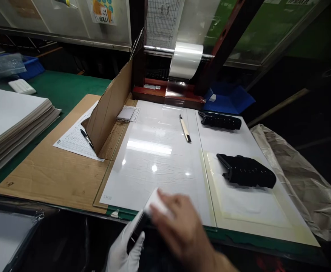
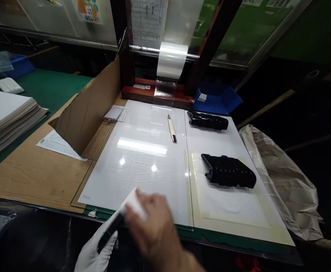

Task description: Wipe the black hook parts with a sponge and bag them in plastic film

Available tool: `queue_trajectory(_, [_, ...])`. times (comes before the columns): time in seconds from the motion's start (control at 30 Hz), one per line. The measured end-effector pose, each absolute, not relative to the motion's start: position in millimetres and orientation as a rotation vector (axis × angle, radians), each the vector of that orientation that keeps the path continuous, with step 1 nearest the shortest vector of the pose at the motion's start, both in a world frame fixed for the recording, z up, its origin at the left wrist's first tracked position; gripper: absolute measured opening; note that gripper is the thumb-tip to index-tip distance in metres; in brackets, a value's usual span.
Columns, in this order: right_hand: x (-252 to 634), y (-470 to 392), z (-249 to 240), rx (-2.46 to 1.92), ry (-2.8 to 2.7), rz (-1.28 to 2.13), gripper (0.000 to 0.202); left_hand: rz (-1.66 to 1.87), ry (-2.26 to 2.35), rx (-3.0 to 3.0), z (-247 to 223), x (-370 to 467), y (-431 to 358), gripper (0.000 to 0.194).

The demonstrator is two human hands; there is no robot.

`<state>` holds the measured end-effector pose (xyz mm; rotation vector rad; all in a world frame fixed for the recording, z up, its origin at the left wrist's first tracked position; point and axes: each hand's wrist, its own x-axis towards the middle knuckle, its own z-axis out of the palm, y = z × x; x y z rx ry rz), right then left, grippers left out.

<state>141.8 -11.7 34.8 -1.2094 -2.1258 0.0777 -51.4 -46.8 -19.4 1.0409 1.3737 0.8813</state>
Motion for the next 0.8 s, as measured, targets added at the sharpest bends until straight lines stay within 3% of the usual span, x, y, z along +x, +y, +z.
queue_trajectory(0.33, [138.9, -7.6, 37.2, -1.108, -2.095, 0.088, 0.017, 0.846, 1.359, 0.955, -28.5, -60.8, -47.6, 0.043])
queue_trajectory(0.43, [141.6, -6.7, 38.9, -1.29, -2.041, 0.192, 0.022, 0.877, 1.339, 1.121, -22.9, -56.7, -43.4, 0.039])
queue_trajectory(0.8, [144.5, -6.5, 41.9, -1.321, -2.086, 0.329, 0.026, 0.846, 1.407, 1.141, -21.1, -60.0, -38.9, 0.039])
